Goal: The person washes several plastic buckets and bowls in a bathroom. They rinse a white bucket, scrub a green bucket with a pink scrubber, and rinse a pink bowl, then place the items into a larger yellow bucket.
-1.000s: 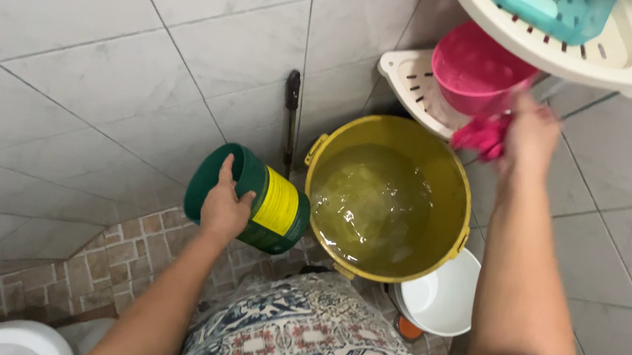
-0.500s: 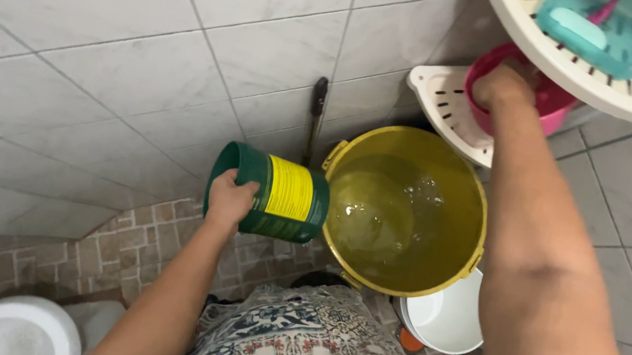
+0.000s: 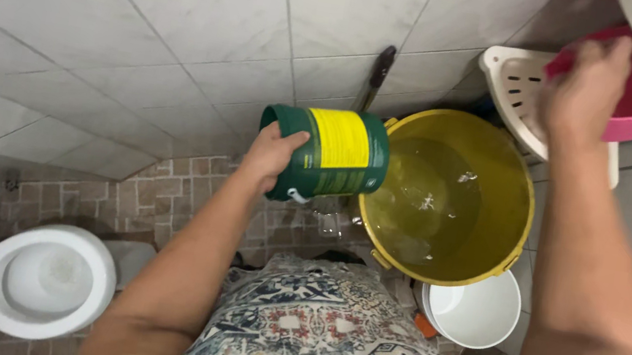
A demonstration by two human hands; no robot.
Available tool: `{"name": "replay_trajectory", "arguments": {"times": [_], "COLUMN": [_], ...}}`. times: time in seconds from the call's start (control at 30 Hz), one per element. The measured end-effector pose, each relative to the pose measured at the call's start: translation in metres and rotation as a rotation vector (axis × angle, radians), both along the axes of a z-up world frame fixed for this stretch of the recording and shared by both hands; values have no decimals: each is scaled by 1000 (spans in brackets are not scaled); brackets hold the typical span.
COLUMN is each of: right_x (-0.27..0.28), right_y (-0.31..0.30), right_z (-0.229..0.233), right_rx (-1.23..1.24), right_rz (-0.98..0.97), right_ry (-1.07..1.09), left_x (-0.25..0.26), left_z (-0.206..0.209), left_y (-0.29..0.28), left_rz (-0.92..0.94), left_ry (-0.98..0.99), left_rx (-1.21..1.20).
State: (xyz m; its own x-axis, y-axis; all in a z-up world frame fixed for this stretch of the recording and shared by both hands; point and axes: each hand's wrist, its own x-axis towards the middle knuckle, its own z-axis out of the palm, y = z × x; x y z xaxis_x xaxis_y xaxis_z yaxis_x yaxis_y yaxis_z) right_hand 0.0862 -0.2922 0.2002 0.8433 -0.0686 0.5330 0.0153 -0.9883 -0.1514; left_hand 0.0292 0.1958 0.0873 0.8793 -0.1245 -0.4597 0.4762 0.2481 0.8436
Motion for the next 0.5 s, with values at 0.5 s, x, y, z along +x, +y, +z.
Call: {"name": "replay_trajectory", "arguments": {"times": [0.5], "right_x": [-53], "right_y": [333], "right_z": [-111], "right_rx": [44], "right_rz": [94], "right_ry": [107], "left_x": [-43], "left_z": [14], "left_y": [3], "left_rz": [-7], "left_ry": [-232], "left_rx": [-123]}}
